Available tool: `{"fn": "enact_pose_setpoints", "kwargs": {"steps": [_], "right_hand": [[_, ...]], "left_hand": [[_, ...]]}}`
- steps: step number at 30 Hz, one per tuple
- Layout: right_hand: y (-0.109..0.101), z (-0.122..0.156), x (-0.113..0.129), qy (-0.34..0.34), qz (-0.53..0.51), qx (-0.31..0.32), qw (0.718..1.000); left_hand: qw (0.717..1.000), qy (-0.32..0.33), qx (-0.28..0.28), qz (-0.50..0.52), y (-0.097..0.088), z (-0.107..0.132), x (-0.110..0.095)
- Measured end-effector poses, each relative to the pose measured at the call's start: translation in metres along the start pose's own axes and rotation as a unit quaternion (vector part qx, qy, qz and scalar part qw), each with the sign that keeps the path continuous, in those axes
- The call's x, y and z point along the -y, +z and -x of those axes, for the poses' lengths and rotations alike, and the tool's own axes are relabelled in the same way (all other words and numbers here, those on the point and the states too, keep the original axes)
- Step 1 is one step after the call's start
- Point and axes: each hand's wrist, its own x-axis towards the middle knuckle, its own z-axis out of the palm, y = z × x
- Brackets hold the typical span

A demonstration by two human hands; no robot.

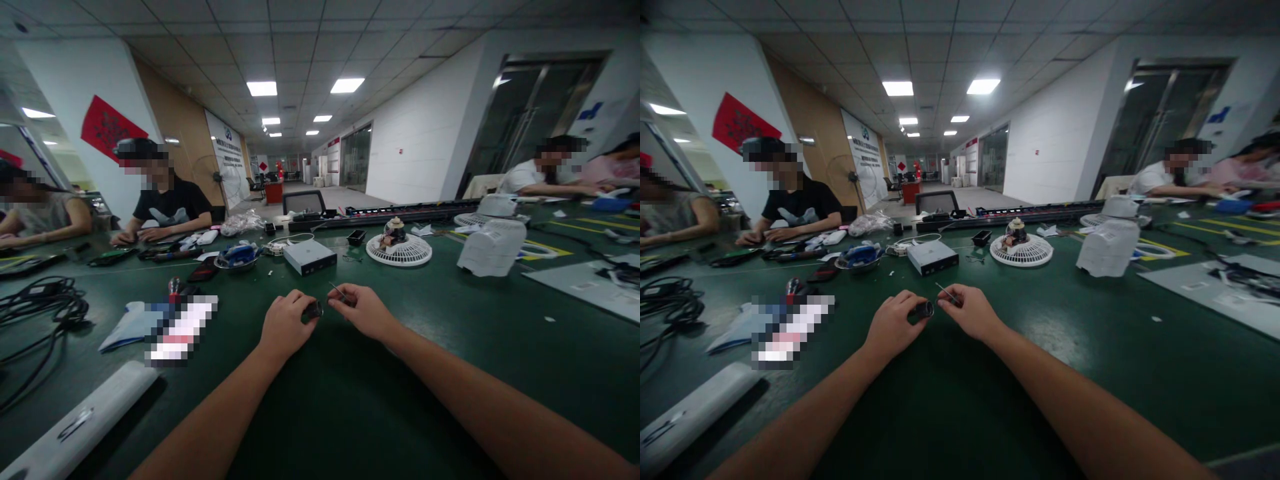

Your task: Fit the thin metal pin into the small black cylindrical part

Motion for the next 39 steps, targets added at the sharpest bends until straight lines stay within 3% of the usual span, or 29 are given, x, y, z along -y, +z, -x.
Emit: {"fn": "enact_pose_setpoints", "kwargs": {"steps": [11,18,22,26,29,34,39], "right_hand": [[-0.004,0.004,0.009,-0.132,0.054,0.032,0.989],[-0.003,0.004,0.007,-0.054,0.036,-0.008,0.998],[0.000,0.006,0.009,-0.022,0.024,-0.002,0.999],[0.000,0.008,0.012,-0.106,0.078,-0.040,0.991],[-0.002,0.010,0.012,-0.170,0.118,-0.035,0.978],[-0.002,0.011,0.012,-0.202,0.158,-0.039,0.966],[-0.001,0.011,0.012,-0.210,0.120,-0.046,0.969]], "left_hand": [[0.997,0.077,0.000,0.030,0.000,0.000,0.001],[0.991,0.122,-0.024,0.055,-0.002,0.000,0.002],[0.989,0.126,-0.036,0.065,-0.002,-0.001,0.004],[0.991,0.112,-0.042,0.057,0.001,0.000,0.003],[0.991,0.109,-0.050,0.053,0.002,0.000,0.002],[0.992,0.106,-0.054,0.051,0.001,0.001,-0.001],[0.991,0.107,-0.065,0.054,0.003,0.002,-0.001]]}}
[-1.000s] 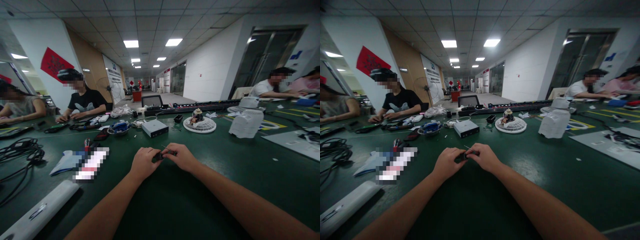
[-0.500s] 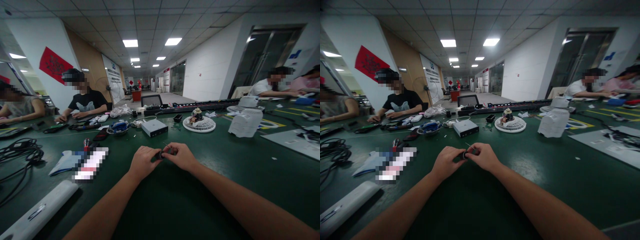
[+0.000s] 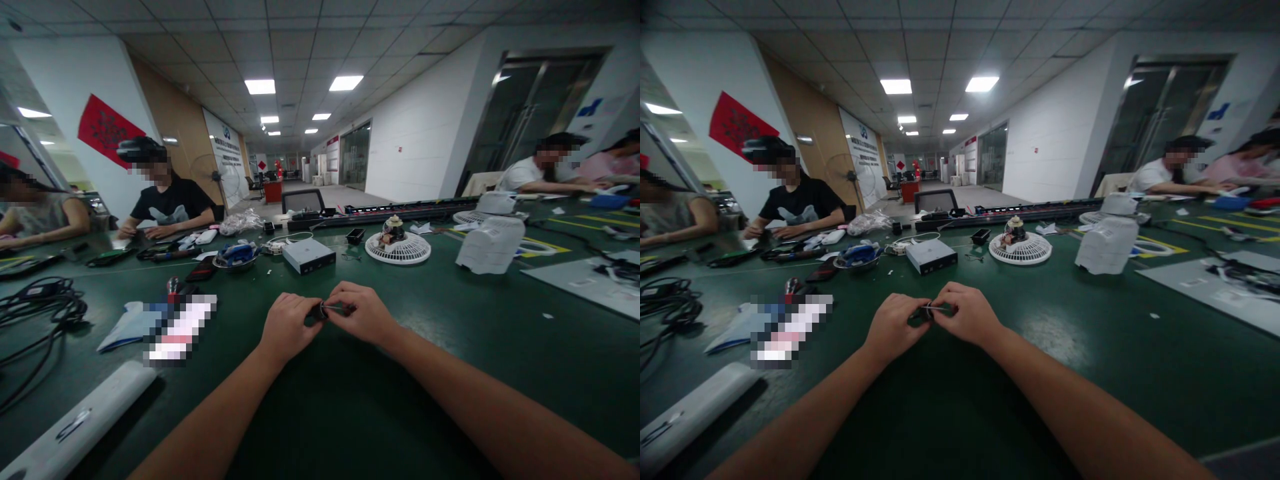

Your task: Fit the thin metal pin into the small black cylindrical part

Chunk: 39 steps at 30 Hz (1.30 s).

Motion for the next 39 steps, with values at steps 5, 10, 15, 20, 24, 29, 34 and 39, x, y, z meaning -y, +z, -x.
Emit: {"fn": "enact_pose_setpoints", "kwargs": {"steps": [5,10,15,20,24,29,34,39], "right_hand": [[0.000,-0.002,-0.002,0.046,-0.038,0.008,0.998],[0.000,-0.003,-0.001,0.150,-0.056,0.034,0.986],[0.001,-0.002,-0.002,0.156,-0.114,0.071,0.979],[0.000,-0.001,-0.003,0.175,-0.176,0.102,0.963],[0.000,-0.003,-0.003,0.172,-0.178,0.099,0.964],[-0.004,-0.005,-0.010,0.157,-0.092,0.057,0.982],[-0.009,-0.006,-0.017,0.137,0.010,0.073,0.988],[-0.012,-0.006,-0.014,0.124,0.046,0.116,0.984]], "left_hand": [[1.000,0.014,0.000,0.006,-0.001,0.000,0.002],[0.999,0.045,0.019,0.016,-0.006,-0.001,0.004],[0.999,0.041,0.009,0.025,-0.006,-0.001,0.001],[0.999,0.038,0.012,0.029,-0.005,-0.001,-0.002],[0.999,0.024,0.016,0.015,-0.005,-0.002,-0.003],[0.998,-0.016,0.041,-0.035,-0.005,-0.003,-0.001],[0.993,-0.069,0.045,-0.087,-0.002,-0.001,0.003],[0.989,-0.100,0.059,-0.087,0.002,0.001,0.010]]}}
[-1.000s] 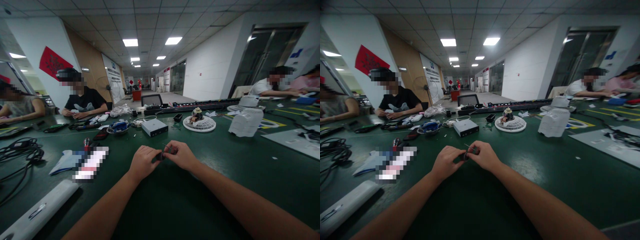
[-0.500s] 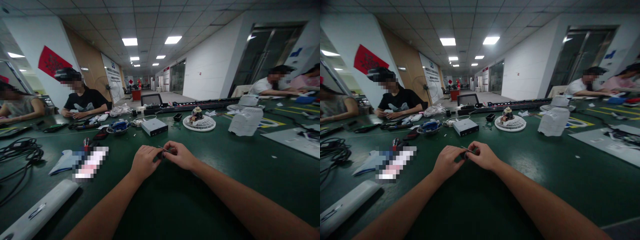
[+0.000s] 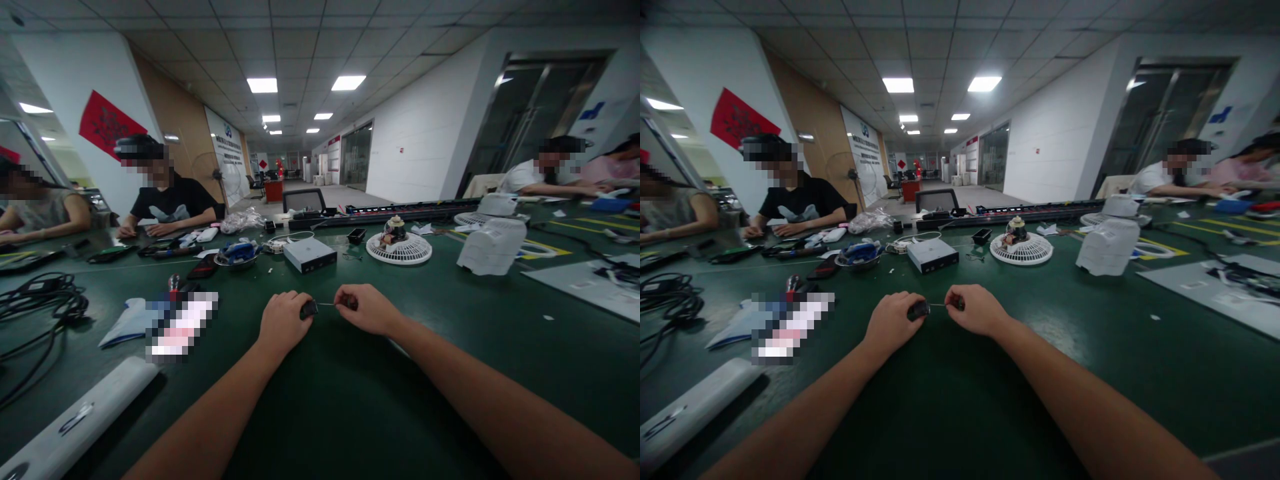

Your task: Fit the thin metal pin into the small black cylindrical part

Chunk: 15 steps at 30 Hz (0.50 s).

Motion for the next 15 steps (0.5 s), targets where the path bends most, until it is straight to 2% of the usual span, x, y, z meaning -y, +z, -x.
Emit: {"fn": "enact_pose_setpoints", "kwargs": {"steps": [5,11,15], "right_hand": [[-0.0005,0.0012,0.0011,-0.004,0.011,0.016,1.000],[0.0026,0.0006,-0.0017,-0.012,0.010,0.028,0.999],[0.0045,0.0004,-0.0033,-0.003,0.025,0.033,0.999]], "left_hand": [[1.000,-0.006,0.011,0.012,-0.0015,-0.0002,-0.0029],[0.999,0.042,0.031,0.009,-0.0039,-0.0014,-0.0050],[0.998,0.050,0.026,0.001,-0.0019,-0.0015,-0.0038]]}}
